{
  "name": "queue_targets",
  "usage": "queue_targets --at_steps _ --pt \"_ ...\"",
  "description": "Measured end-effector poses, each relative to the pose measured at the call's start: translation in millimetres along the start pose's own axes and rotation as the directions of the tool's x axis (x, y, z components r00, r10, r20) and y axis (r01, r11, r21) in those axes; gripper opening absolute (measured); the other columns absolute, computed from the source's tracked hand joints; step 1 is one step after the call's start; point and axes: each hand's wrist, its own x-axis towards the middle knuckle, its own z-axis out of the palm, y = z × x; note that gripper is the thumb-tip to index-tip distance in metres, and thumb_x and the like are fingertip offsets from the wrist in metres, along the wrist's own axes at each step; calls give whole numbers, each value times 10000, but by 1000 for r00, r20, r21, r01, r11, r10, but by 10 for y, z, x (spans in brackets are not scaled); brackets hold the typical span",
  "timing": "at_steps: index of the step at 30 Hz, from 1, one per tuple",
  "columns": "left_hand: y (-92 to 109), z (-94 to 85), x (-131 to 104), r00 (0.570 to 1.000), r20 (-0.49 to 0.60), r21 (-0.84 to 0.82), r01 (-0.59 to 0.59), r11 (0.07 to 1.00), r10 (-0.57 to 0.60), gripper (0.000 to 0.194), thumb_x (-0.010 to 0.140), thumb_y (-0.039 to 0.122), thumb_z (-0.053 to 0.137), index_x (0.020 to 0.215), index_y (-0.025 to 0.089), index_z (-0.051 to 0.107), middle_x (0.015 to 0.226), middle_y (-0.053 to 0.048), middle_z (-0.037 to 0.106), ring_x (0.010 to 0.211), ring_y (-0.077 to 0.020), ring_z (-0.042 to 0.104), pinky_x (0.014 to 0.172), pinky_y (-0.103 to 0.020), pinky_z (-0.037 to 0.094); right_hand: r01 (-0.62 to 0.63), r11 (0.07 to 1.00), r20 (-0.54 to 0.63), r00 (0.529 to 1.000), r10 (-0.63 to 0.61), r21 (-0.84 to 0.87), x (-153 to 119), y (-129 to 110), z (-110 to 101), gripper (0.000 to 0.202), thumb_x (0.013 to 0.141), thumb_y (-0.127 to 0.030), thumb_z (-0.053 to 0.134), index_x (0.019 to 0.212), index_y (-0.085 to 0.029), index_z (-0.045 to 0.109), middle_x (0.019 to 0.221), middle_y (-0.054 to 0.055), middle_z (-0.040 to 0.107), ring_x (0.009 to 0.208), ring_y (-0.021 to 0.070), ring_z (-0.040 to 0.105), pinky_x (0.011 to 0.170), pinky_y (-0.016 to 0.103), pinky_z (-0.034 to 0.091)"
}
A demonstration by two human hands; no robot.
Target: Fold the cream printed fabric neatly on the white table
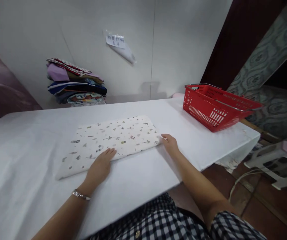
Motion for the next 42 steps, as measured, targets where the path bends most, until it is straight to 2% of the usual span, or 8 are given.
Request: queue_targets --at_steps 2,5,8,16,24,32,36,42 --pt "5 -6 7 1000 7 7 0 1000 0 580 727 93 325 1281 130 493 1355 -68 475 1283 -217 391 1076 -406 338 -152 987 -8 988 153 50 -42 126 -76 284 787 -280 447 972 -210 651 966 36 678 864 183 611 798 321 473" --pt "9 -13 16 1000 -1 21 -10 1000 10 572 732 105 315 1276 124 493 1349 -75 481 1277 -221 399 1065 -411 351 -219 975 59 975 216 41 -90 148 -95 188 745 -299 492 797 -221 655 801 -2 670 758 168 599 709 285 460" --pt "-4 -8 16 1000 -18 40 -25 999 26 561 743 118 301 1272 114 488 1336 -87 494 1274 -223 403 1056 -419 361 -189 982 90 978 188 5 -89 93 -72 124 719 -261 524 739 -217 639 753 -11 650 723 154 579 667 264 429" --pt "-49 19 23 997 -58 36 -39 999 41 531 757 169 324 1257 127 495 1314 -104 514 1275 -239 401 1062 -445 343 -104 991 135 984 116 -88 -50 105 -56 101 749 -235 540 783 -212 632 825 2 641 764 150 557 662 248 402" --pt "-55 19 40 999 -19 69 -44 997 45 520 749 167 331 1232 148 523 1305 -103 523 1251 -253 432 1041 -470 349 -89 960 109 987 121 -266 -32 81 -70 114 761 -177 503 739 -204 611 796 14 639 733 152 548 643 250 372" --pt "-41 -3 37 999 -12 48 -43 998 44 525 754 153 335 1245 135 518 1313 -98 514 1259 -240 424 1049 -442 357 -68 986 95 992 83 -151 -57 118 -67 238 766 -209 505 975 -219 619 879 3 644 815 156 550 731 263 394" --pt "-5 -2 28 1000 -6 33 -2 999 2 541 742 127 348 1255 163 517 1328 -73 502 1271 -224 408 1064 -435 340 -45 989 110 992 61 -139 -59 154 -54 201 761 -242 501 904 -223 642 875 8 642 816 162 557 754 280 404" --pt "126 -75 -19 996 -2 10 84 996 -84 577 726 64 354 1276 160 497 1368 -74 456 1296 -210 371 1082 -433 305 -33 998 108 993 39 -56 -34 287 12 241 754 -358 481 866 -217 640 821 16 647 726 181 572 678 298 429"
